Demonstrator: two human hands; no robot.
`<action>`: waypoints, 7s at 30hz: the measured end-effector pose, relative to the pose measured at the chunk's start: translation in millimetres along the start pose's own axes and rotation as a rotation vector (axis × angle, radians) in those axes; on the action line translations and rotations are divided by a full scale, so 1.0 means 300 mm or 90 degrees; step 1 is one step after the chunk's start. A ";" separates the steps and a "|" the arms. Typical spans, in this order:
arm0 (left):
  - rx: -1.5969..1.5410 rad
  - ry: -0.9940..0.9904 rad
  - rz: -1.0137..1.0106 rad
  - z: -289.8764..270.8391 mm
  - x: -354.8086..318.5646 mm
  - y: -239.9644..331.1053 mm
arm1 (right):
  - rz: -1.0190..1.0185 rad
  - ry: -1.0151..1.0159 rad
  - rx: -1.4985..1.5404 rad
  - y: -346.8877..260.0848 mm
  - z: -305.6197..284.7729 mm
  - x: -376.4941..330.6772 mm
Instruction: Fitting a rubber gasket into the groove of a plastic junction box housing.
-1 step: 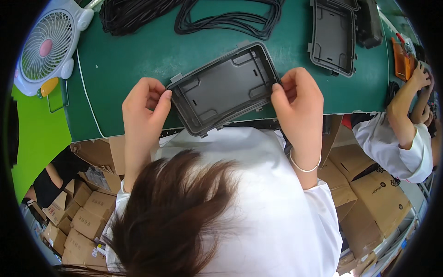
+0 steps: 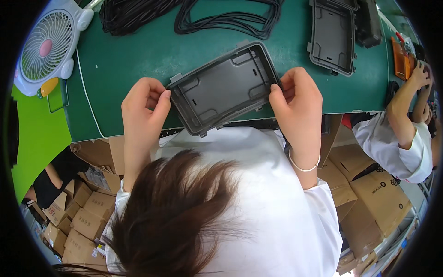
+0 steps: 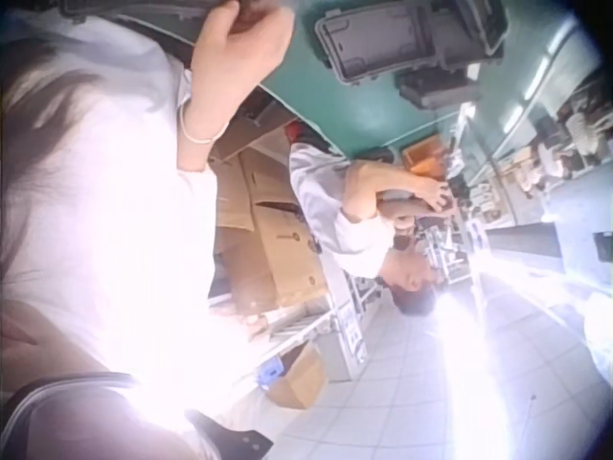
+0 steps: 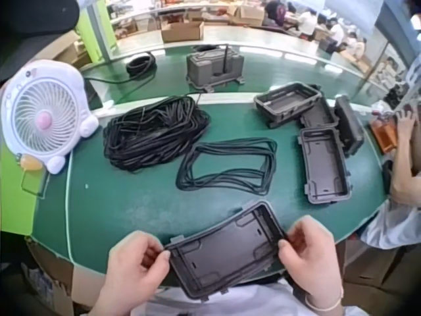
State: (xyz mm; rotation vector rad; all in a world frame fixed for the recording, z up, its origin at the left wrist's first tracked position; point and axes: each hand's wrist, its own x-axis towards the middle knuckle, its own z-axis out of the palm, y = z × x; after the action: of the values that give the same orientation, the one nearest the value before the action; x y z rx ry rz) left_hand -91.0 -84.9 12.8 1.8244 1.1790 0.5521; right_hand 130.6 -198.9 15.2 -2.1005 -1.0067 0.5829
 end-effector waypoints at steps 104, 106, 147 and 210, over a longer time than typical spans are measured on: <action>-0.294 -0.130 -0.192 0.141 0.126 -0.021 | 0.129 -0.169 0.590 0.008 0.170 0.150; -0.283 -0.126 -0.148 0.147 0.124 -0.020 | 0.028 -0.117 0.417 0.027 0.188 0.165; -0.107 -0.171 -0.031 0.143 0.004 -0.044 | 0.051 -0.185 0.251 0.025 0.137 0.055; -0.176 -0.193 -0.050 0.150 -0.090 -0.039 | 0.021 -0.192 0.342 0.042 0.102 -0.127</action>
State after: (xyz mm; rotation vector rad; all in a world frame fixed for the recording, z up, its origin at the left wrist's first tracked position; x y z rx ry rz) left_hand -76.0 -126.1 -18.4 1.5547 0.9166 0.3576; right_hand 94.2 -222.2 -10.5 -1.5820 -0.8545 1.0788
